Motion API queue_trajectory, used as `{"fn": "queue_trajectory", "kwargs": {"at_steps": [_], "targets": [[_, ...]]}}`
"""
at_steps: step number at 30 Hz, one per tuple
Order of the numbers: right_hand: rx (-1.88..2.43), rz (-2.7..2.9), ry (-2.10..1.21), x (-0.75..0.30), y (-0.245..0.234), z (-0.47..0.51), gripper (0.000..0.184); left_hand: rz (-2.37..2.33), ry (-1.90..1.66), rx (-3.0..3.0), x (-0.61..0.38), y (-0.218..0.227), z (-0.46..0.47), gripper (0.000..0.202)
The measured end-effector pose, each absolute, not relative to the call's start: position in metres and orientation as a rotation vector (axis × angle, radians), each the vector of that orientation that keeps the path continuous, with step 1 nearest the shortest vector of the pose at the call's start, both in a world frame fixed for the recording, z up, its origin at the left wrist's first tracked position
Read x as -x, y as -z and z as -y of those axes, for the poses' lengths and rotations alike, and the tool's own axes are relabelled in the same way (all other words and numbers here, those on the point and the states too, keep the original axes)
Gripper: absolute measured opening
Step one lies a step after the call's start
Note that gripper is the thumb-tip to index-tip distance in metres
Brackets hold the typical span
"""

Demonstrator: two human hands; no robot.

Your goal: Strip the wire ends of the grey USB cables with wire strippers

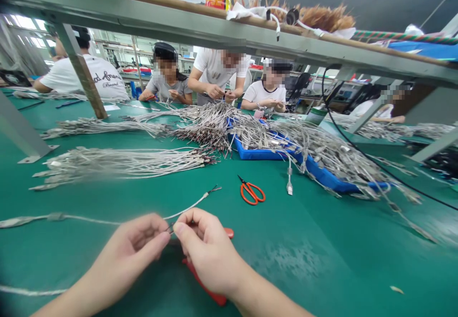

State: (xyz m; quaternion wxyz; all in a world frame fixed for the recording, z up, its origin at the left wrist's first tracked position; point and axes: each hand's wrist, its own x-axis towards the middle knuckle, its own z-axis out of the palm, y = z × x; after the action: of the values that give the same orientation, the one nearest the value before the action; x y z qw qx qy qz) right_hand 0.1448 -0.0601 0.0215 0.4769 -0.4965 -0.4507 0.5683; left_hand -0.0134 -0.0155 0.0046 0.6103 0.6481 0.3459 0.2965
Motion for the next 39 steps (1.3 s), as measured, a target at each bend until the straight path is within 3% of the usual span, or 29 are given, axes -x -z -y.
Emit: {"fn": "queue_trajectory", "kwargs": {"at_steps": [39], "targets": [[1.293,1.186,-1.337,-0.157,-0.011,0.052,0.029,-0.806,-0.573,-1.587,0.015,0.001,0.012,0.025]]}}
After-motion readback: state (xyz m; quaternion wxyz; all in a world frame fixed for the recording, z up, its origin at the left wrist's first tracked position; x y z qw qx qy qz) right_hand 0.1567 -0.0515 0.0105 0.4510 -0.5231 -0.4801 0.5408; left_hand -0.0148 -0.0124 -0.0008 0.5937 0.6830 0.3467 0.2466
